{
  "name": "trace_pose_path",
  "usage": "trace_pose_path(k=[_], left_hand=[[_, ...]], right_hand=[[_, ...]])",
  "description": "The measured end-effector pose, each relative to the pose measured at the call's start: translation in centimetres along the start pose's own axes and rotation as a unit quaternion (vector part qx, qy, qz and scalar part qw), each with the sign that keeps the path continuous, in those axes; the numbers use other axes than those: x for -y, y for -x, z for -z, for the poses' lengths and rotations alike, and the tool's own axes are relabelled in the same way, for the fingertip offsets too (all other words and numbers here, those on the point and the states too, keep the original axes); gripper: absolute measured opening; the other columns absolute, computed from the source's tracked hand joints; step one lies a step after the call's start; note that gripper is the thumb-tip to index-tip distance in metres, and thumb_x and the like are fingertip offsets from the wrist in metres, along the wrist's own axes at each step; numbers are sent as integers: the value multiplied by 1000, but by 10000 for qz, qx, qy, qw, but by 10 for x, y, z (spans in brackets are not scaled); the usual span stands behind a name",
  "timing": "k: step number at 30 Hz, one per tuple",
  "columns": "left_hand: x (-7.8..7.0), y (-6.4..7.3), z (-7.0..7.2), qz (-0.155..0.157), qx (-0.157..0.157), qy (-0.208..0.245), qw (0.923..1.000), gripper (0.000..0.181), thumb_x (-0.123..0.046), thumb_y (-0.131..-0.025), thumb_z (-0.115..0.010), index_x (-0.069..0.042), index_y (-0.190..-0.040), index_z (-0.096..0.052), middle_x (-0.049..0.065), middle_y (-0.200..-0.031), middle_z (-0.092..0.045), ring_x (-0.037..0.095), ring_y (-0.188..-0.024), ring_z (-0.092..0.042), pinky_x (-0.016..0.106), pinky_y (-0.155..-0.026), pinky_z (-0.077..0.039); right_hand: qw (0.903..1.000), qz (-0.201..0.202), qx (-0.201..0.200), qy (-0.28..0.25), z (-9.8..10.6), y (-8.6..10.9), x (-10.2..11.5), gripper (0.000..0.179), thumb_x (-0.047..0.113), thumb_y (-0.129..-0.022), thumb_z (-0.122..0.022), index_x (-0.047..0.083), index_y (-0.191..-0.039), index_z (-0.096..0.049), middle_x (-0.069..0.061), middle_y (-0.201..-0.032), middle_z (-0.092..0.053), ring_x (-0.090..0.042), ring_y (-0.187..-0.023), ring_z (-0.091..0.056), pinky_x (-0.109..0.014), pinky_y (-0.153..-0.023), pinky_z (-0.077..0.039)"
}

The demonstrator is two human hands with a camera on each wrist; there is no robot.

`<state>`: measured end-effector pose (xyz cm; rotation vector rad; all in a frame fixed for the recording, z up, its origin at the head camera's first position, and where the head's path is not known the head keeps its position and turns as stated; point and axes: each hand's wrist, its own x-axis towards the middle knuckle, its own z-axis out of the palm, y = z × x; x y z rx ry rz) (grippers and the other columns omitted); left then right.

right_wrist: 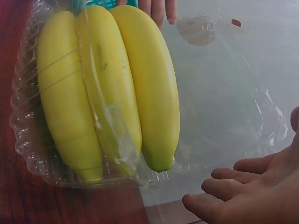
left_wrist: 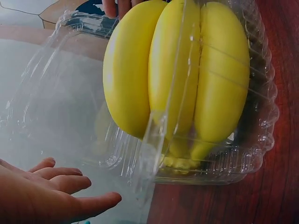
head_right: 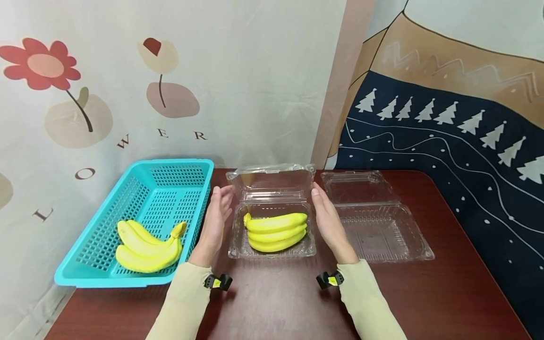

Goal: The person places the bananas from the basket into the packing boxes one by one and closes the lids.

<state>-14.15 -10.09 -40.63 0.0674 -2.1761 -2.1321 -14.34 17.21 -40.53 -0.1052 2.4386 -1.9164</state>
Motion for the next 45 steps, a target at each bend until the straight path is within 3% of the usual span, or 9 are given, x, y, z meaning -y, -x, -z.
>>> trace_pose_path(k=[11,19,26,37,45], left_hand=[[0,4,-1,16,-2,-9,10000,70,-55,-110,-20,-1,-148,-43,20,-162,-38,32,-153,-32,52,-124,-23],[0,7,-1,97,92,-49,9999,78,-62,-108,-19,-6,-160,-34,14,-165,-36,29,-154,-30,51,-125,-21],[0,8,-2,235,148,-66,9996,83,-63,-107,-17,-1,-159,-37,16,-164,-36,30,-154,-28,49,-126,-20],[0,13,1,281,341,-84,9990,80,-63,-107,-17,-6,-162,-33,10,-169,-28,28,-157,-20,49,-127,-15],[2,18,4,415,543,-59,9976,83,-65,-106,-18,-8,-164,-26,9,-171,-23,27,-158,-16,48,-127,-14]], right_hand=[[9999,130,65,29,4,8,-4,72,52,-112,-17,2,-163,-25,-18,-167,-29,-30,-156,-24,-50,-125,-20],[9994,312,89,-146,4,13,-7,71,48,-113,-17,-2,-162,-25,-22,-166,-29,-35,-155,-26,-52,-125,-19],[9994,261,189,142,8,19,-9,71,49,-113,-16,-1,-161,-29,-21,-165,-32,-35,-154,-28,-52,-124,-22],[9992,164,261,240,8,28,-10,74,50,-112,-18,-5,-160,-27,-23,-165,-30,-37,-152,-30,-52,-123,-24],[9991,136,310,269,7,31,-14,71,52,-112,-18,3,-163,-27,-19,-166,-30,-34,-152,-31,-52,-123,-25]])
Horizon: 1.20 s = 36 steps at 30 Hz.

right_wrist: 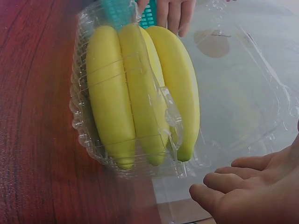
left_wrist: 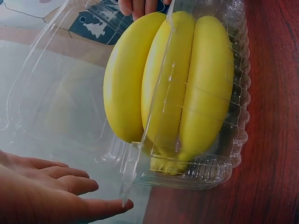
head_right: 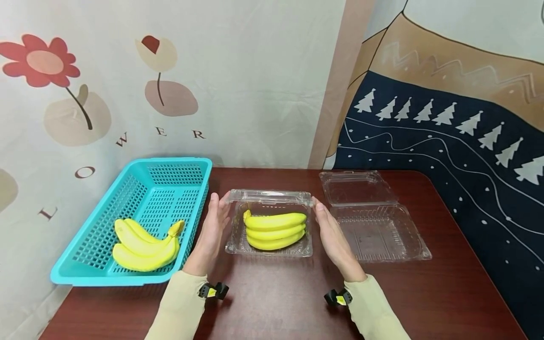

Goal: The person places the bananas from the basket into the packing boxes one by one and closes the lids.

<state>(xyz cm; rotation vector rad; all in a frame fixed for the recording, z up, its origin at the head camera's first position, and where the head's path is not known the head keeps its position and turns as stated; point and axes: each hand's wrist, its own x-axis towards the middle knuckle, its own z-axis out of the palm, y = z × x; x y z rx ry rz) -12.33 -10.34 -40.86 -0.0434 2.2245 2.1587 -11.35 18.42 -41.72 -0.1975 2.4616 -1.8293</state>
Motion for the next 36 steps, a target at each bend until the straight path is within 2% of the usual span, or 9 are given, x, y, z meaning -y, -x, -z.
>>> trace_pose_path(k=[8,15,20,24,28,32,36], left_hand=[[4,2,1,-8,119,-38,9999,80,-63,-107,-19,-8,-165,-25,11,-171,-23,28,-158,-15,49,-127,-12],[4,5,0,9,32,-16,10000,81,-64,-107,-19,-7,-164,-27,11,-170,-25,31,-158,-18,52,-127,-11],[6,7,0,79,-11,-49,10000,83,-68,-105,-20,-11,-164,-30,7,-169,-27,27,-157,-19,51,-127,-13],[7,8,0,96,-22,-72,9999,83,-69,-105,-20,-11,-164,-31,7,-169,-28,26,-157,-20,51,-127,-14],[9,9,1,171,-33,-131,9998,85,-71,-104,-20,-12,-164,-31,6,-169,-28,26,-157,-20,57,-126,-12],[10,9,1,149,-27,-195,9997,85,-69,-105,-20,-7,-163,-30,10,-169,-29,29,-157,-20,58,-125,-11],[13,9,1,70,22,-221,9997,84,-64,-107,-21,-2,-162,-30,14,-168,-29,30,-157,-20,54,-126,-12]], right_hand=[[9997,-24,102,-201,-1,3,-2,71,51,-112,-18,3,-164,-23,-18,-168,-25,-36,-153,-27,-52,-123,-23],[9976,54,202,-659,-3,7,-3,71,49,-113,-17,0,-164,-21,-20,-170,-20,-41,-154,-21,-52,-124,-19],[9955,4,228,-917,-4,10,-4,71,49,-113,-16,-2,-163,-20,-20,-170,-17,-40,-156,-17,-52,-125,-16],[9963,-32,217,-826,-5,12,-4,70,48,-113,-17,0,-164,-21,-20,-170,-18,-37,-156,-16,-52,-125,-16],[9973,-86,241,-691,-6,13,-4,69,48,-113,-19,2,-164,-21,-18,-171,-18,-34,-157,-16,-51,-125,-16],[9984,-163,295,-452,-6,15,-5,70,49,-113,-20,3,-165,-20,-15,-171,-16,-31,-158,-14,-51,-126,-14],[9996,-189,226,-40,-7,17,-6,71,50,-113,-20,3,-164,-20,-13,-171,-18,-30,-158,-13,-52,-126,-12]])
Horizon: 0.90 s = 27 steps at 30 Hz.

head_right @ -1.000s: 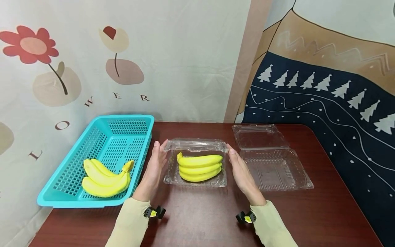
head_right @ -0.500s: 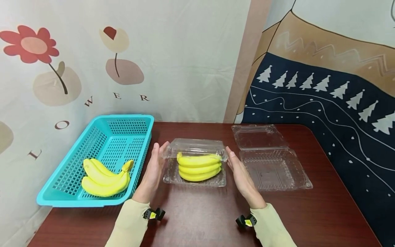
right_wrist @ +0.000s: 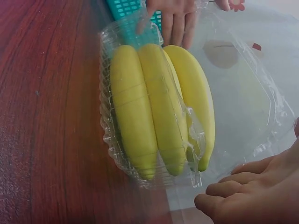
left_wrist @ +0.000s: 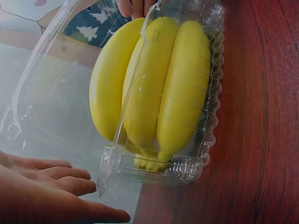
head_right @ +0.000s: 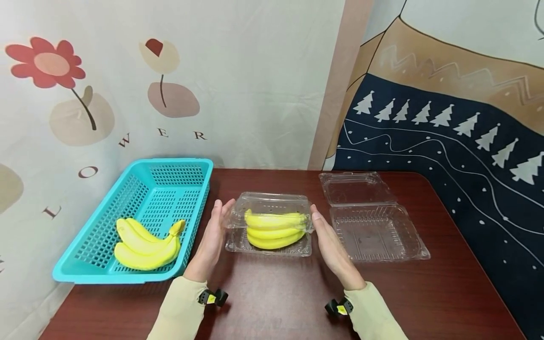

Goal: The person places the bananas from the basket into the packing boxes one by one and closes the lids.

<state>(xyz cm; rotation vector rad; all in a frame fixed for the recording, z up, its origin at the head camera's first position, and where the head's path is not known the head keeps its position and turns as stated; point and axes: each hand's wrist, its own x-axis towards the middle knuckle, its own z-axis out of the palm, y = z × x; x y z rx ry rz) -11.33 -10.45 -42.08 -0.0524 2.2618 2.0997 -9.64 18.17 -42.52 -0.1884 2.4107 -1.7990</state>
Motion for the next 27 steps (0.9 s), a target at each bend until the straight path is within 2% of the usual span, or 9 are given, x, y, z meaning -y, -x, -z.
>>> trace_pose_path(k=[4,8,19,27], left_hand=[[3,1,1,-17,9,11,10000,83,-63,-108,-21,0,-161,-30,15,-168,-29,30,-157,-21,52,-127,-14],[4,3,1,19,-13,25,10000,84,-64,-107,-22,-1,-161,-31,13,-168,-30,29,-157,-22,50,-127,-15],[7,3,-2,-6,37,10,10000,82,-60,-109,-25,4,-160,-29,16,-167,-29,30,-157,-21,49,-127,-14],[8,6,-1,51,44,-53,10000,83,-62,-108,-24,2,-161,-30,14,-168,-29,28,-157,-20,49,-126,-14]], right_hand=[[9991,62,-99,396,-2,1,1,69,48,-113,-21,1,-164,-22,-14,-171,-20,-31,-158,-14,-54,-126,-11],[9986,79,-102,518,-4,3,0,67,45,-114,-23,0,-163,-23,-15,-170,-21,-33,-157,-15,-55,-126,-10],[9987,70,-6,506,-3,0,-6,70,47,-113,-24,-2,-163,-18,-17,-171,-17,-32,-158,-12,-55,-125,-10],[9988,-35,79,482,-4,2,-5,71,48,-113,-25,0,-164,-17,-16,-171,-14,-31,-158,-10,-55,-126,-9]])
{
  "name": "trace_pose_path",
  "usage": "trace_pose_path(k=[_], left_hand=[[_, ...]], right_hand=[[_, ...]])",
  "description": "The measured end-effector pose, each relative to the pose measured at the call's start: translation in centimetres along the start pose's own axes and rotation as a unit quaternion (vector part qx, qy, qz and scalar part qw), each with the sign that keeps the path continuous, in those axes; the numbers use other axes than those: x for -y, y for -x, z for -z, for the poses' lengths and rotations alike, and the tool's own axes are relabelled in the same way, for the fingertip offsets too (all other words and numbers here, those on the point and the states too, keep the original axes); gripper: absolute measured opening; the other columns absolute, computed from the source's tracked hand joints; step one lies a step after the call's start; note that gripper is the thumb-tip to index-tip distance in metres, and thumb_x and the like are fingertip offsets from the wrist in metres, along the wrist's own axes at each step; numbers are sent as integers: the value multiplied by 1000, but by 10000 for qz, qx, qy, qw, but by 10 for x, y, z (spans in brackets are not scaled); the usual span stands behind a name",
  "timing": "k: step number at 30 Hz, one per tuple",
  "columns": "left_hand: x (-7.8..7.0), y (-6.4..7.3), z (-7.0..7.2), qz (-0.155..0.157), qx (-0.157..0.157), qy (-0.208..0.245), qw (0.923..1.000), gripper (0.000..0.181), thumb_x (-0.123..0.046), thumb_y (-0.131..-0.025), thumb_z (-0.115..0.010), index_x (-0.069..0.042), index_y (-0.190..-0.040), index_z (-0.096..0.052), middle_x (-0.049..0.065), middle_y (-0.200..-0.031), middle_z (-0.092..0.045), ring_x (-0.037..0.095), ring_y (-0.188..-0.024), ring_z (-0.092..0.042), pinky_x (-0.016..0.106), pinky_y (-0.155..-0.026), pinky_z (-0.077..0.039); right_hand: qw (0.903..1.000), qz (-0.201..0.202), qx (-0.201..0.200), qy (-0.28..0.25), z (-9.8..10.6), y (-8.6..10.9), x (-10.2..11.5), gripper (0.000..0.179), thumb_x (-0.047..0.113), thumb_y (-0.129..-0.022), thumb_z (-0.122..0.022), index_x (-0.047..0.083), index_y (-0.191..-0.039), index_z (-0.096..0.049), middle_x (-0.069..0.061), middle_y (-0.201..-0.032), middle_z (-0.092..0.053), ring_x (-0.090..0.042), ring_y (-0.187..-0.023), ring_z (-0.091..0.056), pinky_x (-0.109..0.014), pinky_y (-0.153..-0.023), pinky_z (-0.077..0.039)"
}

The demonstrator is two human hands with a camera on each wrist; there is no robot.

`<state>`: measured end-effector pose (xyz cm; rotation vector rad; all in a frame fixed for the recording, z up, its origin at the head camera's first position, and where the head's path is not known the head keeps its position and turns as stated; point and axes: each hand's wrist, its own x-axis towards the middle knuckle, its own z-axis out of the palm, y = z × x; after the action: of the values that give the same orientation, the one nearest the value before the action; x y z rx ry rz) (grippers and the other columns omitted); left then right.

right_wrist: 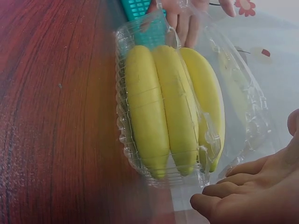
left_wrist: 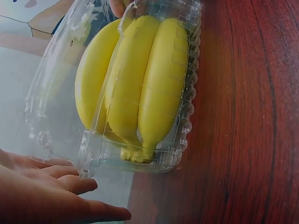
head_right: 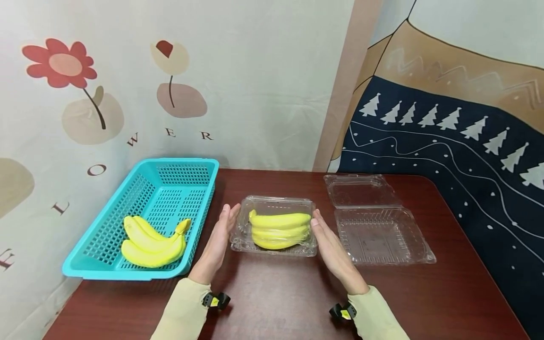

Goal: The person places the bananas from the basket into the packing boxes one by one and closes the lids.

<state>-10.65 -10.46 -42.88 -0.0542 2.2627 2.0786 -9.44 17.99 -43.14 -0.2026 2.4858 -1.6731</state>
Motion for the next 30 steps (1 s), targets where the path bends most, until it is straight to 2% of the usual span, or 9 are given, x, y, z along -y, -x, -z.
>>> trace_pose_path(k=[13,19,24,27,30], left_hand=[[4,5,5,143,2,-164,9998,80,-63,-107,-26,-5,-162,-32,9,-168,-31,26,-157,-21,51,-126,-14],[6,14,13,261,162,-590,9978,76,-63,-108,-28,-10,-162,-34,6,-169,-29,27,-158,-18,53,-126,-13],[11,19,21,21,600,-1071,9924,61,-41,-113,-32,-5,-161,-34,14,-169,-24,30,-158,-16,53,-126,-13],[13,22,24,-113,777,-1448,9863,55,-28,-112,-38,-5,-162,-33,16,-169,-26,32,-157,-19,55,-125,-16],[13,25,25,-224,789,-1662,9827,56,-17,-108,-43,-6,-162,-33,14,-167,-31,33,-155,-24,56,-124,-21]], right_hand=[[9999,12,87,127,-1,1,-3,68,44,-114,-24,-4,-163,-18,-18,-171,-11,-35,-158,-8,-56,-125,-9],[9995,19,182,261,3,8,-6,62,34,-115,-29,-4,-162,-20,-20,-171,-10,-37,-157,-7,-57,-123,-10],[9990,-53,248,356,7,14,-8,57,21,-111,-37,2,-164,-23,-17,-171,-16,-34,-157,-12,-53,-123,-14],[9989,-15,272,380,7,16,-10,60,16,-108,-41,6,-165,-24,-15,-171,-19,-34,-156,-16,-53,-122,-15],[9986,71,336,413,6,18,-13,63,13,-106,-44,7,-165,-24,-14,-170,-21,-34,-154,-20,-37,-122,-19]])
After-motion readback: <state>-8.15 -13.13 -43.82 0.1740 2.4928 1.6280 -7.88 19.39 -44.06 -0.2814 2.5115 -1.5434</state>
